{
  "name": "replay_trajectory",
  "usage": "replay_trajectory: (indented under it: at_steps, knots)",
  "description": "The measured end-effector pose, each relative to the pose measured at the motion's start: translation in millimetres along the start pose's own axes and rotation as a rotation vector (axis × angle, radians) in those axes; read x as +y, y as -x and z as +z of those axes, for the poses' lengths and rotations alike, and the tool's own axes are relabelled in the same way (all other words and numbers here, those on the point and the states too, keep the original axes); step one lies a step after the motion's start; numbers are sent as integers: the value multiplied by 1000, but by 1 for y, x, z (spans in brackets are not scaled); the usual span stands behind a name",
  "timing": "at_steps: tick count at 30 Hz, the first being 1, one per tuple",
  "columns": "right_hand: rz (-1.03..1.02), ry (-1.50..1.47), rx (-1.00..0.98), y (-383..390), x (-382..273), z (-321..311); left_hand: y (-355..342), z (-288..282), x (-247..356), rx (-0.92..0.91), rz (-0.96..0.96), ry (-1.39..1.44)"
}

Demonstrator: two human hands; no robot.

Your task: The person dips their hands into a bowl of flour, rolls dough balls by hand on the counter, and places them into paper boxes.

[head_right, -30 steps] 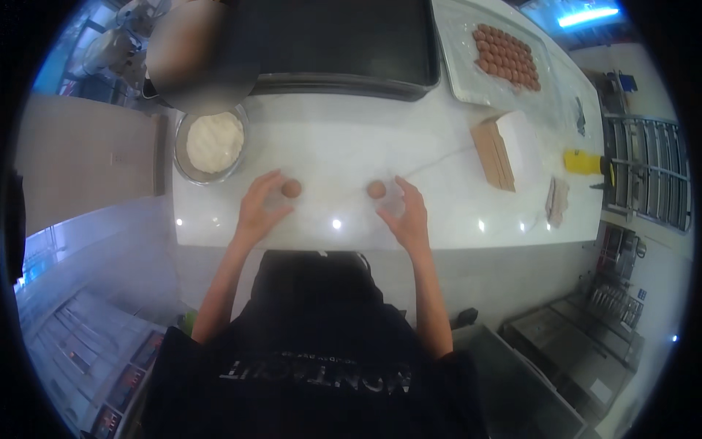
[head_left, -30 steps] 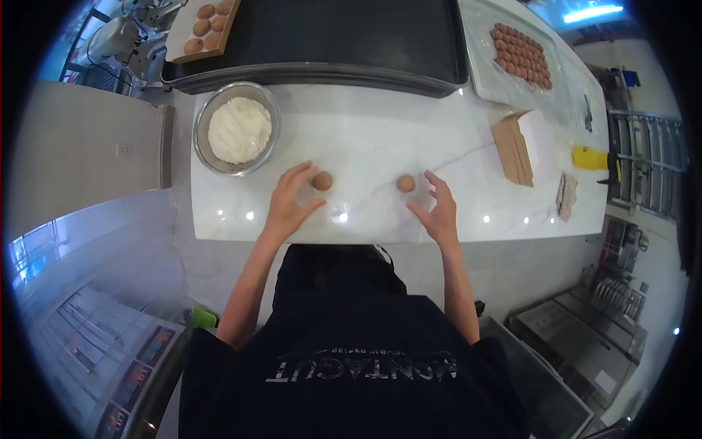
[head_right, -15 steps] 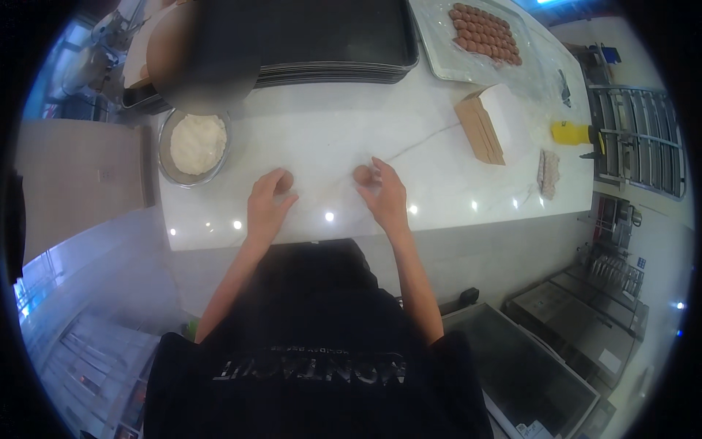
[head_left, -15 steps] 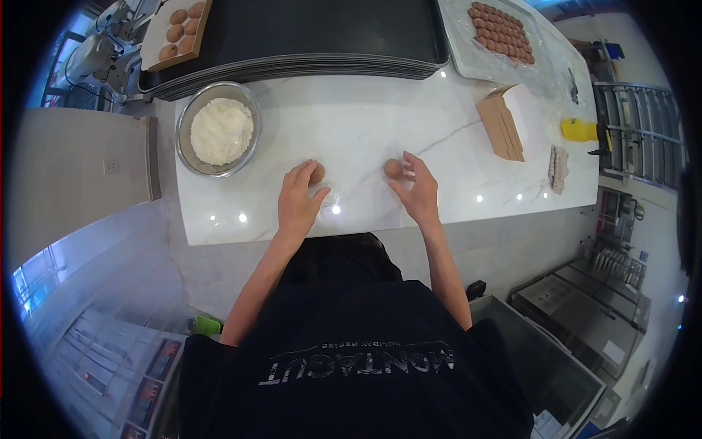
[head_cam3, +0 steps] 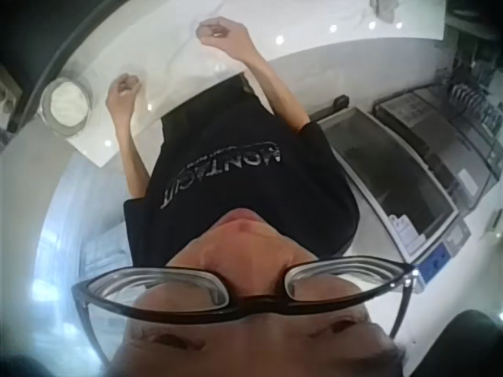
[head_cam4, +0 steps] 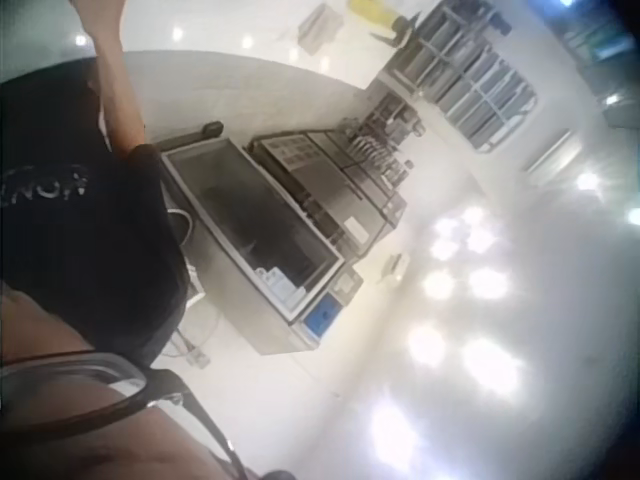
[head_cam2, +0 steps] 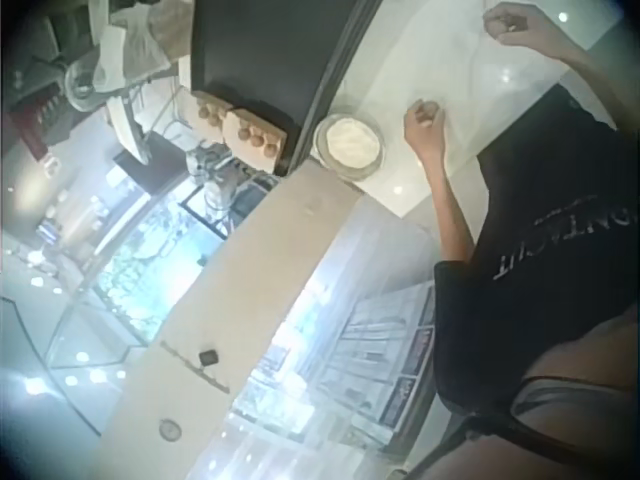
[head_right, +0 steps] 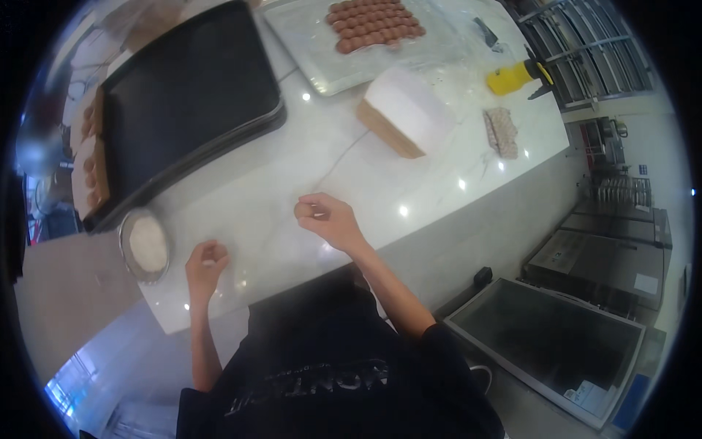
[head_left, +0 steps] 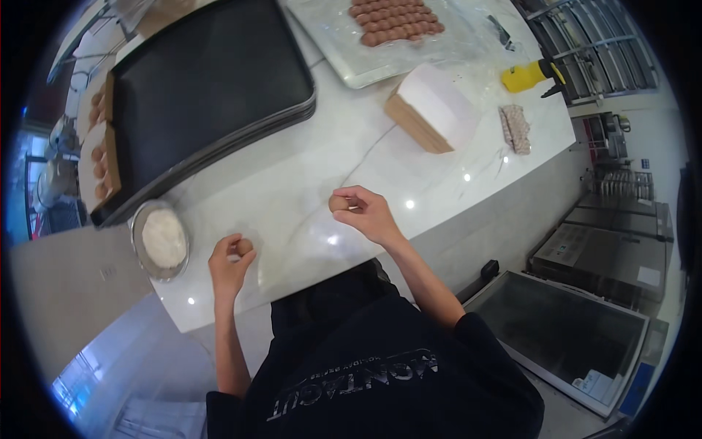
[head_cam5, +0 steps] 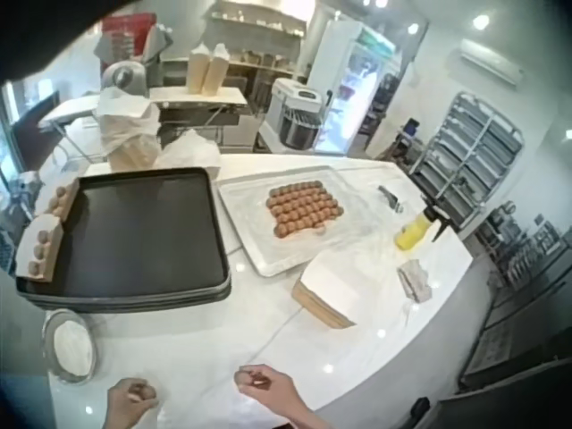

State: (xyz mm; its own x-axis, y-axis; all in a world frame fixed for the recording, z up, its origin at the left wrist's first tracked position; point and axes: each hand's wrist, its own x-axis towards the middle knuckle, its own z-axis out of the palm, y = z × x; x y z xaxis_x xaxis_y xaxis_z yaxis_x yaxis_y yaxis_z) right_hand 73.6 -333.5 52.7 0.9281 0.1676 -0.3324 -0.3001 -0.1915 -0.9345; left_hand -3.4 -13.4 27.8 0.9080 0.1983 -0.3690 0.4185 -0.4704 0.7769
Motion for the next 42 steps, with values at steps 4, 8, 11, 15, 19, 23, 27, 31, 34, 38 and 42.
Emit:
replay_trajectory:
  at_steps: [4, 8, 11, 15, 19, 23, 27, 31, 34, 38, 42]
  knots:
    - [-297, -95, -29, -12, -57, -104, -8, 28, 95, -73, -57, 375]
    - [-485, 401, 121, -67, -99, -207, -37, 101, 231, 33, 501, 36]
    - [-710, 772, 142, -121, -106, -242, -85, 173, 302, 220, 716, -139]
    - [-848, 1061, 25, -172, -93, -263, -129, 243, 336, 310, 717, -415]
    - [-905, 1066, -34, -196, -80, -267, -138, 270, 343, 371, 615, -628]
    - [-982, 1002, -20, -205, -68, -266, -144, 280, 348, 385, 524, -726]
    - [-976, 1051, -31, -205, -69, -265, -150, 286, 341, 370, 443, -779]
    - [-937, 1088, -104, -199, -72, -263, -147, 286, 336, 443, 476, -740]
    - [-950, 1036, -117, -194, -69, -263, -143, 288, 326, 493, 498, -722]
    - [-898, 1194, -9, -162, -81, -275, -100, 263, 323, 551, 592, -542]
    - [-1007, 1013, 83, -105, -94, -229, -38, 212, 251, 546, 705, -338]
